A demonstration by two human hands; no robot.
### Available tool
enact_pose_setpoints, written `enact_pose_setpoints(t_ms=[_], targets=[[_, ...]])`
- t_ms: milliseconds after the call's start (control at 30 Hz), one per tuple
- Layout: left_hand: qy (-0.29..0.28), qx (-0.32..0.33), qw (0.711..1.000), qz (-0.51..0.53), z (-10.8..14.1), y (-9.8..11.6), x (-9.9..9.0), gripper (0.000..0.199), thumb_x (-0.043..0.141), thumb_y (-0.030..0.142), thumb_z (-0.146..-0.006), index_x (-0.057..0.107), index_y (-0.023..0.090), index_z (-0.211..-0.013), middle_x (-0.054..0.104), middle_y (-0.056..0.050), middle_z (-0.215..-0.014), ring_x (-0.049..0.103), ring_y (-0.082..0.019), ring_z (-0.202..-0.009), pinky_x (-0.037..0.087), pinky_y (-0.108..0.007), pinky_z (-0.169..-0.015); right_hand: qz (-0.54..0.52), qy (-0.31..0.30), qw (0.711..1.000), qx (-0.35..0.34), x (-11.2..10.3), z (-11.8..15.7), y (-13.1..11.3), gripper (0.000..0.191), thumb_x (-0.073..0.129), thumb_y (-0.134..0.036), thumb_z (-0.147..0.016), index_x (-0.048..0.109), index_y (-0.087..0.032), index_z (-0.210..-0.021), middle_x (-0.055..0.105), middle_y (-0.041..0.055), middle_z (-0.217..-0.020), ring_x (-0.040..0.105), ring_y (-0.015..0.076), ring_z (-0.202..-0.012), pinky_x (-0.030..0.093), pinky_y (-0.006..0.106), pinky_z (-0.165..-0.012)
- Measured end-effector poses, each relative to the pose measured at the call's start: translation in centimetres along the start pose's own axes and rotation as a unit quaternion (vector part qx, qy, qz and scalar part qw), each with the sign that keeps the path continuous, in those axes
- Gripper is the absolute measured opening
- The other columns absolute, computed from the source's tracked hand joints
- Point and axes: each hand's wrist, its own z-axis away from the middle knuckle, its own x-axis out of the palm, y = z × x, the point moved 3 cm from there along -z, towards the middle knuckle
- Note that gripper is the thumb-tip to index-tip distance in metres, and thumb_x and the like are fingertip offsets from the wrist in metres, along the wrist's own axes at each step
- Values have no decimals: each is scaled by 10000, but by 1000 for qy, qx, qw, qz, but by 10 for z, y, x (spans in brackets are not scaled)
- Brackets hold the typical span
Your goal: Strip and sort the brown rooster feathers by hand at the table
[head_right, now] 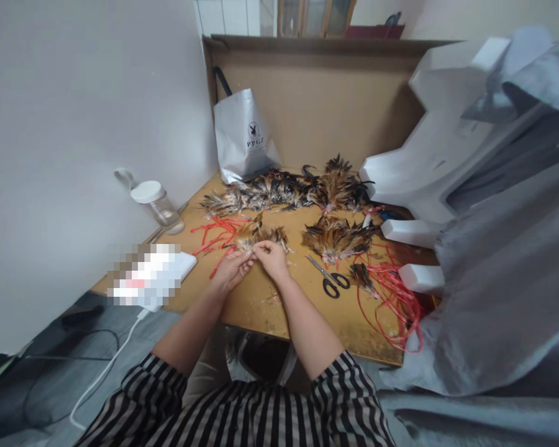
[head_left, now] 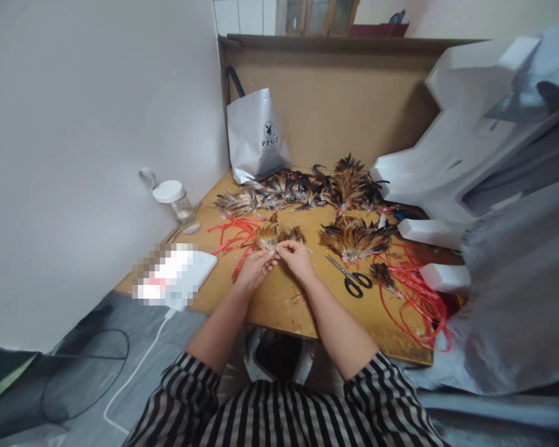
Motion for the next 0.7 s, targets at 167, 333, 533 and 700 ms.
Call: enact_pose_setpoints(t_ms=[167,333,533,700], targets=[[-4,7,1000,-10,0,0,-1,197,715,254,-631,623,92,-698,643,-48,-666,525,-33,-506,366,-127,-451,6,-2,1000,-14,2,1,-1,191,598,-340,-659,639,-158,-701,604,3,-572,497,113,-525,393,233,-540],[-21,13,1000,-16,2,3,0,217,713,278,-638,614,96,-702,615,-24,-624,504,-24,-493,368,-121,-454,-26,35,999,-6,-6,-4,4,238,589,-376,-669,650,-159,-743,626,13,-655,521,122,-586,407,242,-594],[-47,5,999,25,4,5,1,185,707,243,-651,610,106,-730,617,-15,-657,506,-14,-510,380,-104,-478,-8,74,997,-1,-13,-9,8,255,586,-346,-657,651,-142,-795,619,19,-676,508,116,-594,405,239,-606],[-84,-1,996,12,8,6,6,174,699,238,-662,604,96,-696,599,-12,-630,492,-11,-490,365,-99,-459,7,16,1000,20,-3,-6,6,327,602,-338,-634,640,-127,-881,521,-41,-546,412,80,-477,353,214,-513]])
